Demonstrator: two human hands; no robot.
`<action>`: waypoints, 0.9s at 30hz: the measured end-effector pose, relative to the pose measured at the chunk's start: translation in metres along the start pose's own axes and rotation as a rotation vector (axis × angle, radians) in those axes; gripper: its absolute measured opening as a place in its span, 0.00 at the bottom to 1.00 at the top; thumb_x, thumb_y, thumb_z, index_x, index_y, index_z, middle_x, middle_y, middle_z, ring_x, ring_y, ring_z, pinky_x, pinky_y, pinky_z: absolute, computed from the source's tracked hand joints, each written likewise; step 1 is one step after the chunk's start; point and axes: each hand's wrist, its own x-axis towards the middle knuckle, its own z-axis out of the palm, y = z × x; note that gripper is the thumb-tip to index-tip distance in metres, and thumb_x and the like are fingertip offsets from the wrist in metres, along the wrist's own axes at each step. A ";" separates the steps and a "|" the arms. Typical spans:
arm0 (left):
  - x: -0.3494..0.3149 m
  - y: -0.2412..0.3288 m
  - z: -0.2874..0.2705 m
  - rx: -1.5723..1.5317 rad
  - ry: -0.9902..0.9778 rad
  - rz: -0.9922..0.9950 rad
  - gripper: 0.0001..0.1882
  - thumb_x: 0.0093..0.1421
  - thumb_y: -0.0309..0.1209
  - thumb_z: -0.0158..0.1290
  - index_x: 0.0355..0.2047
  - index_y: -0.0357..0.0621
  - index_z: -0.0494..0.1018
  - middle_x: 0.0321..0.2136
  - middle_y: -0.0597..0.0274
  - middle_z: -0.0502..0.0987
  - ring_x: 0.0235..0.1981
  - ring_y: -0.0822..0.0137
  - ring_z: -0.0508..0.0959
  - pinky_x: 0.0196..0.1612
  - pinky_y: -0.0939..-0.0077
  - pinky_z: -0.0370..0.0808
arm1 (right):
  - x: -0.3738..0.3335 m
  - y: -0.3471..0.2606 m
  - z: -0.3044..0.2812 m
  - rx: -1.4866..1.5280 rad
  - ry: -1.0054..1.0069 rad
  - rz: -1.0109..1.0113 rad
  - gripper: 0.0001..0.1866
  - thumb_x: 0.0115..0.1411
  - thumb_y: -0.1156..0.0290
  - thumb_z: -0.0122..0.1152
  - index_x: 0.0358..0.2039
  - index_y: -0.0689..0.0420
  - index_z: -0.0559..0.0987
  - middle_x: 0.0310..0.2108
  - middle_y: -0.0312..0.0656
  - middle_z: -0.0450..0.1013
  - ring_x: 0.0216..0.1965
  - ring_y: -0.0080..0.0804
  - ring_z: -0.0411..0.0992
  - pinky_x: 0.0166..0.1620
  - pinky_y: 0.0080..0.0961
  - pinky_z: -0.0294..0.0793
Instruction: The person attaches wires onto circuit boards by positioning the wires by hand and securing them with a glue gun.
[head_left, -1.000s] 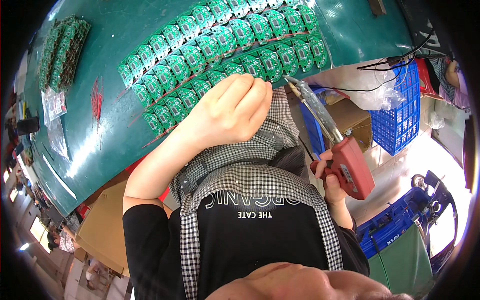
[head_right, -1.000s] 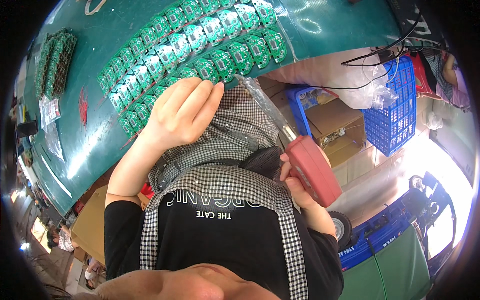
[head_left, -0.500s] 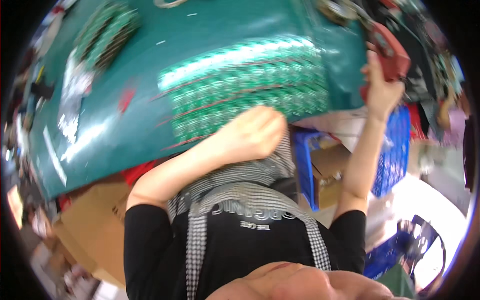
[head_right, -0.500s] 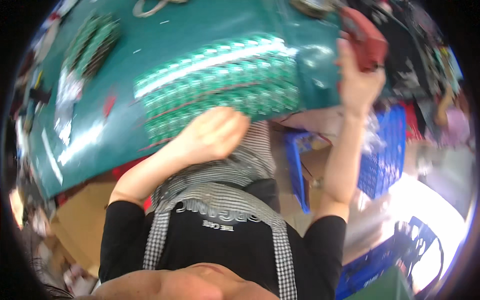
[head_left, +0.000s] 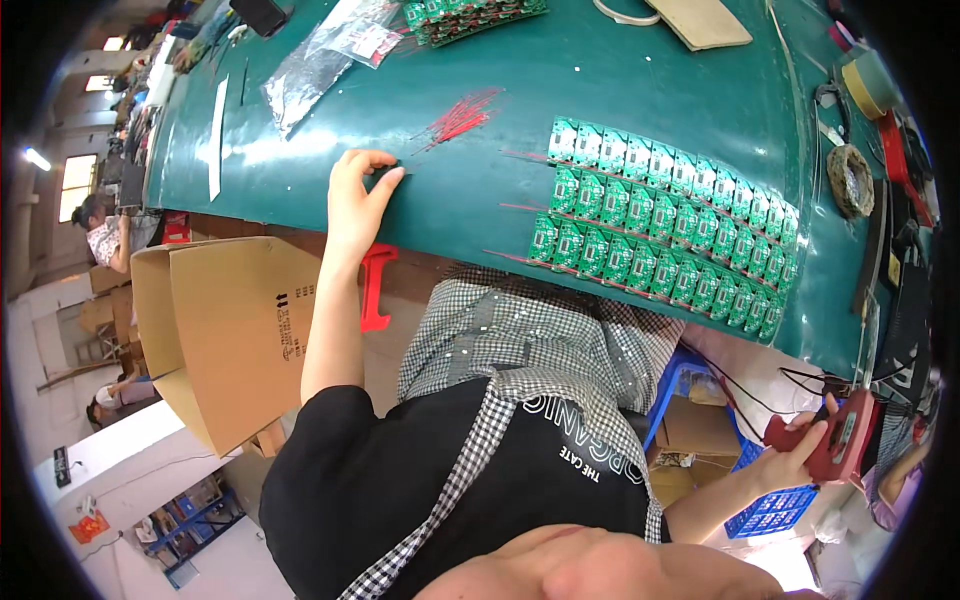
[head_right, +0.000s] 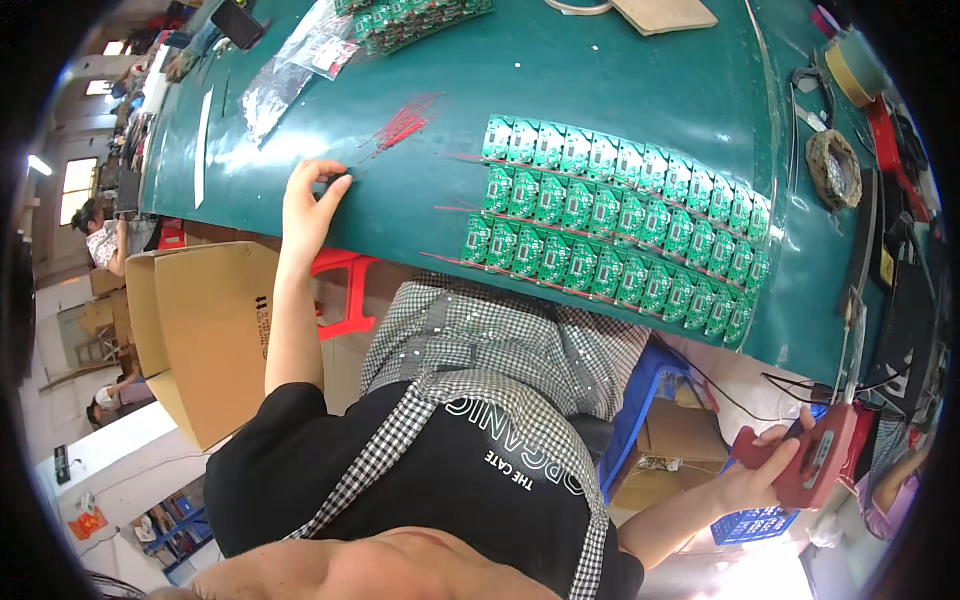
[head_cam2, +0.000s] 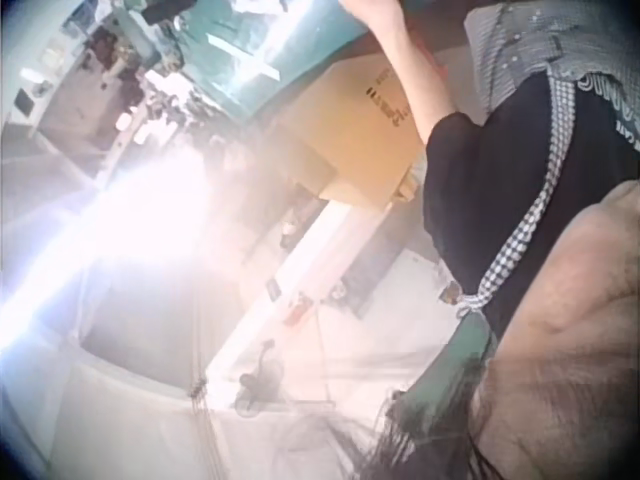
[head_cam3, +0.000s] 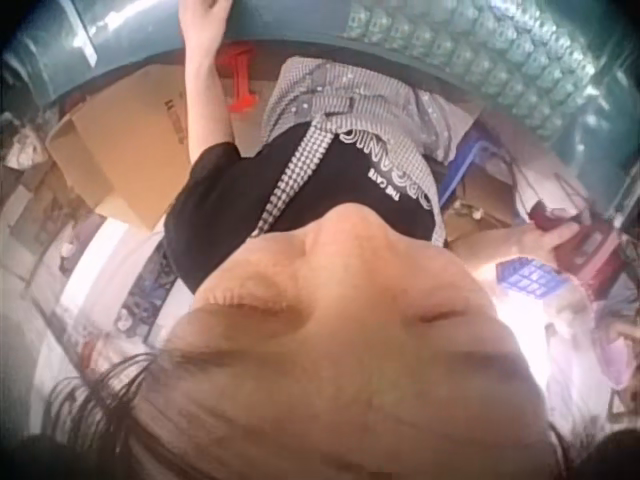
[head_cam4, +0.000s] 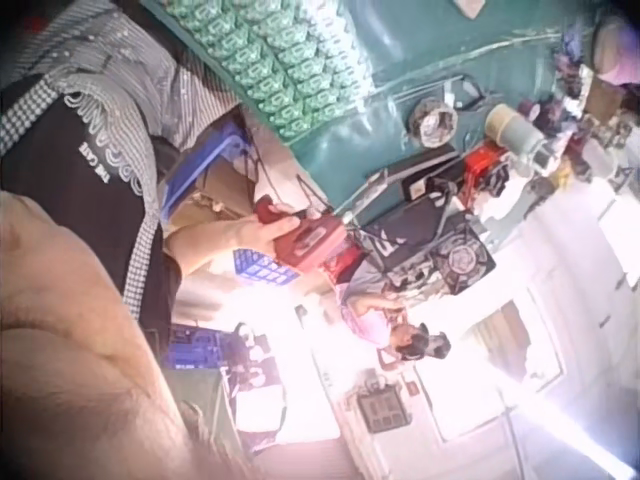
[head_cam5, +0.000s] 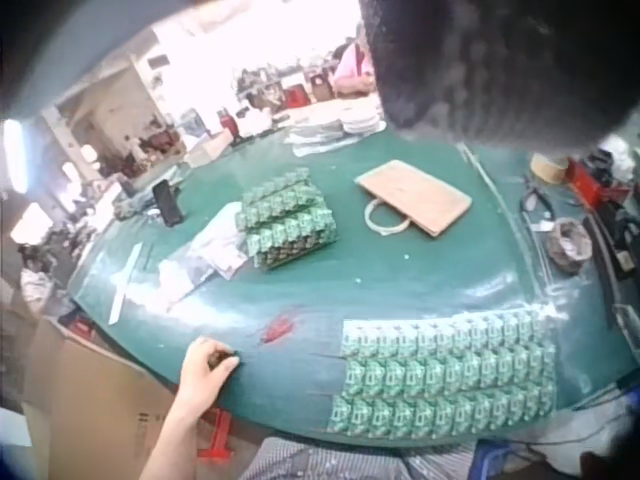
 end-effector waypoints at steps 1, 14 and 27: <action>-0.001 -0.003 -0.001 0.009 0.020 0.003 0.05 0.49 0.26 0.57 0.27 0.41 0.73 0.29 0.58 0.73 0.37 0.57 0.72 0.41 0.67 0.68 | -0.004 -0.001 0.003 0.021 0.011 -0.016 0.21 0.58 0.78 0.51 0.52 0.67 0.61 0.45 0.57 0.68 0.19 0.23 0.63 0.22 0.14 0.62; -0.006 0.033 0.009 -0.377 -0.117 -0.067 0.05 0.56 0.26 0.52 0.32 0.37 0.73 0.28 0.60 0.76 0.31 0.69 0.74 0.35 0.76 0.71 | -0.030 -0.010 0.007 0.058 -0.037 0.154 0.31 0.51 0.83 0.54 0.57 0.65 0.58 0.43 0.48 0.67 0.28 0.26 0.66 0.31 0.19 0.69; -0.047 0.220 0.080 -1.110 -0.943 -0.026 0.06 0.59 0.26 0.52 0.31 0.34 0.73 0.24 0.67 0.74 0.26 0.80 0.72 0.30 0.83 0.70 | -0.060 -0.050 0.086 0.316 -0.260 0.286 0.32 0.48 0.88 0.59 0.53 0.64 0.60 0.41 0.45 0.70 0.42 0.29 0.72 0.44 0.22 0.72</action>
